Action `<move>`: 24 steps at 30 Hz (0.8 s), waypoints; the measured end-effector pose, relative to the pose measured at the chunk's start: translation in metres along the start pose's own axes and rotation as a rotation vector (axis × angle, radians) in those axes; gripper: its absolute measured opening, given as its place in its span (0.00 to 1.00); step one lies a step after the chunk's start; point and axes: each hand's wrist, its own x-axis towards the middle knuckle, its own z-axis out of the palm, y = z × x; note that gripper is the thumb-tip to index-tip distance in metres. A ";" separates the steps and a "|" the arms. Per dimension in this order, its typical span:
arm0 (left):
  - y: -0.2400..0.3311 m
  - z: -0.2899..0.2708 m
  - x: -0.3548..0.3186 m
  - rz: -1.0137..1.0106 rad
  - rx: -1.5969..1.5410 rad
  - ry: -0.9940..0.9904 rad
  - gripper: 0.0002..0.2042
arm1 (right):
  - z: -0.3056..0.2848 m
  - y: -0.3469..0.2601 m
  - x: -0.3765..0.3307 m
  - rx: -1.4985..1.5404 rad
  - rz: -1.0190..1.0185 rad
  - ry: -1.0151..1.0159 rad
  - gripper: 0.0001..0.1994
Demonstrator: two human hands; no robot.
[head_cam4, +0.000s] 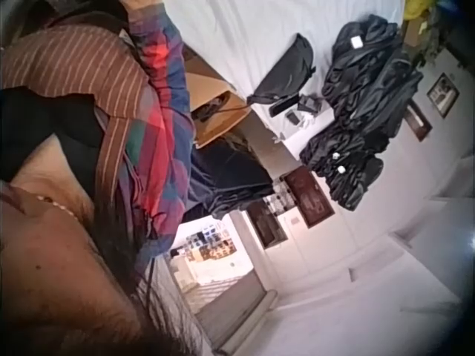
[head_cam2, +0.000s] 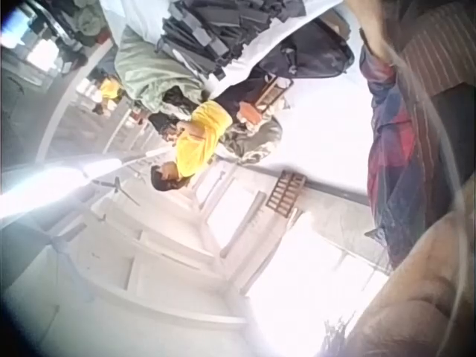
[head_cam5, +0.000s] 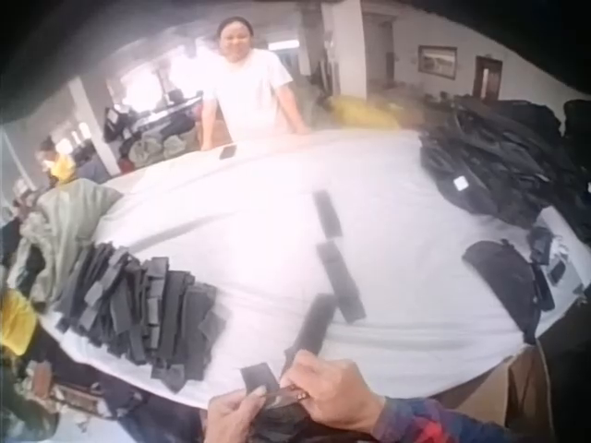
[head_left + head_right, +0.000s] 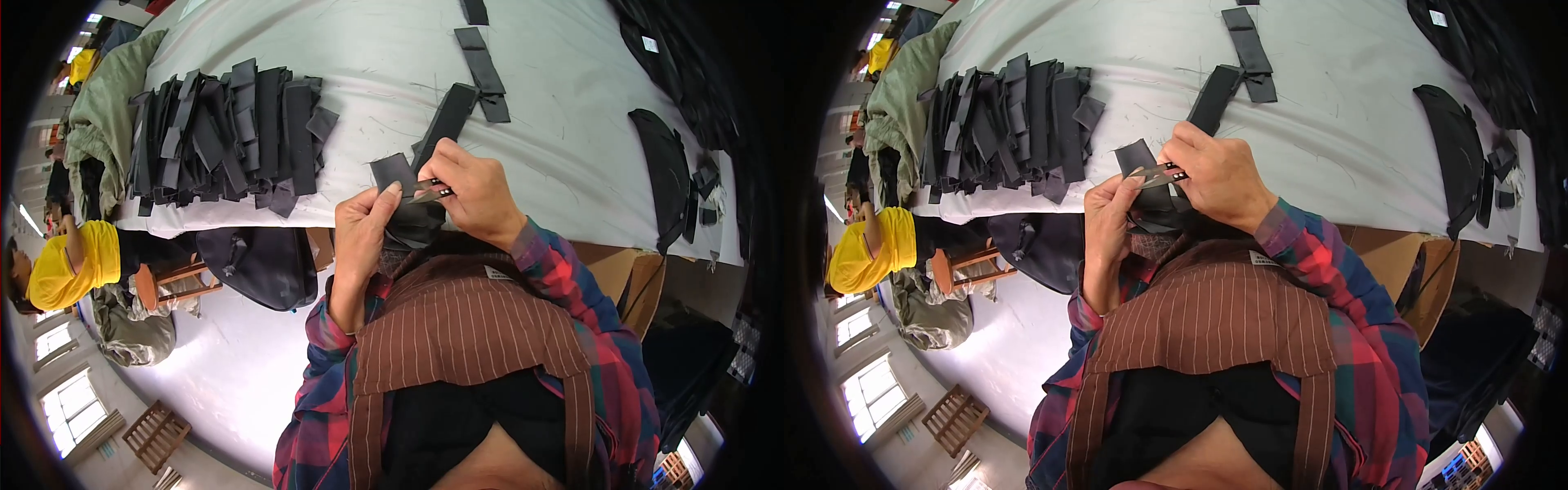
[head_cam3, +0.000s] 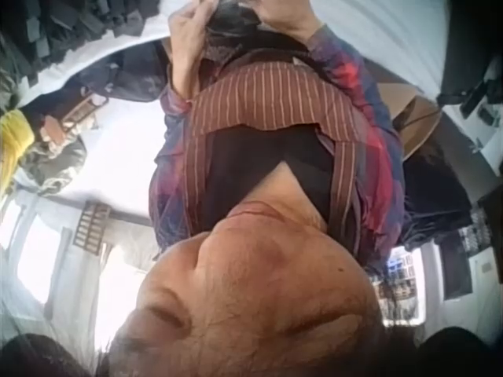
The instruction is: Trim excess material and loose threads from black fabric straps using a pair of snips.
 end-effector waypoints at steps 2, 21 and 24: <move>0.002 0.001 0.000 0.015 0.009 -0.012 0.16 | 0.000 -0.001 -0.001 0.076 0.027 0.027 0.07; 0.001 -0.009 0.003 -0.035 -0.212 0.059 0.13 | -0.028 -0.008 -0.001 0.129 0.090 0.042 0.12; 0.004 -0.014 0.003 -0.083 -0.168 0.053 0.12 | -0.029 -0.008 -0.003 0.127 0.056 -0.020 0.12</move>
